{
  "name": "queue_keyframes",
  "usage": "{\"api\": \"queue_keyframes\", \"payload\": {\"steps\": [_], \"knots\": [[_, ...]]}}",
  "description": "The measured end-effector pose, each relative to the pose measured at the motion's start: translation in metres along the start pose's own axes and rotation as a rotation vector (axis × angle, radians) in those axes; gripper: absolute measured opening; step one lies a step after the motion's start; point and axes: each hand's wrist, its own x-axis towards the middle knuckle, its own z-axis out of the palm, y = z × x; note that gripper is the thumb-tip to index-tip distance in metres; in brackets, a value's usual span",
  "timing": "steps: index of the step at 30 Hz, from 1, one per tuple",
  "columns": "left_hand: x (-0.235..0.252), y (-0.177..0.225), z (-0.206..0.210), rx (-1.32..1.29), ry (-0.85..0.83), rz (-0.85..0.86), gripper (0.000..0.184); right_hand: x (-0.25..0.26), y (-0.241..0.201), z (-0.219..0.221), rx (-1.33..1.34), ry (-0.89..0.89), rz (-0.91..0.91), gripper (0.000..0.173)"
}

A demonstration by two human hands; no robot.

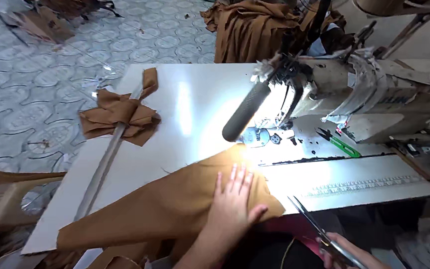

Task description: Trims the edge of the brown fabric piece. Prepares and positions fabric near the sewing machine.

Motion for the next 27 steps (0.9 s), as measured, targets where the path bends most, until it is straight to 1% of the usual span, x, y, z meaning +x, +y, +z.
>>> {"api": "queue_keyframes", "payload": {"steps": [2, 3, 7, 9, 13, 14, 16, 18, 20, 21, 23, 25, 27], "knots": [[-0.004, 0.027, 0.010, -0.005, 0.003, 0.056, 0.085, 0.009, 0.008, 0.004, 0.055, -0.023, -0.047, 0.090], [-0.005, 0.034, 0.013, -0.001, 0.010, 0.064, 0.085, 0.015, 0.009, 0.006, 0.077, -0.020, -0.063, 0.093], [-0.005, 0.039, 0.016, 0.000, 0.025, 0.052, 0.084, 0.036, 0.008, 0.019, 0.156, 0.014, -0.093, 0.099], [-0.005, 0.037, 0.015, -0.035, 0.041, 0.039, 0.075, 0.037, 0.005, 0.020, 0.154, 0.035, -0.068, 0.102], [0.000, 0.030, 0.012, -0.173, 0.132, -0.010, 0.046, 0.016, 0.006, 0.009, 0.117, 0.140, 0.007, 0.102], [0.000, 0.030, 0.012, -0.191, 0.156, 0.009, 0.039, 0.010, 0.006, 0.005, 0.106, 0.166, 0.026, 0.103], [-0.001, 0.031, 0.014, -0.173, 0.215, 0.114, 0.034, 0.002, 0.007, 0.001, 0.092, 0.202, 0.047, 0.103], [-0.003, 0.029, 0.018, -0.104, 0.203, 0.252, 0.035, 0.000, 0.009, 0.001, 0.124, 0.209, 0.056, 0.102], [-0.002, 0.027, 0.019, -0.083, 0.168, 0.356, 0.028, 0.002, 0.011, 0.003, 0.150, 0.188, 0.056, 0.100], [0.000, 0.025, 0.018, -0.121, 0.149, 0.374, 0.024, 0.003, 0.010, 0.004, 0.155, 0.172, 0.053, 0.099], [0.004, 0.022, 0.015, -0.230, 0.139, 0.351, 0.020, 0.006, 0.010, 0.004, 0.141, 0.137, 0.039, 0.099], [0.006, 0.020, 0.012, -0.379, 0.145, 0.301, 0.022, 0.010, 0.008, 0.005, 0.107, 0.105, 0.027, 0.100], [0.006, 0.021, 0.008, -0.575, 0.103, 0.276, 0.025, 0.015, 0.006, 0.008, 0.055, 0.095, -0.009, 0.101]]}}
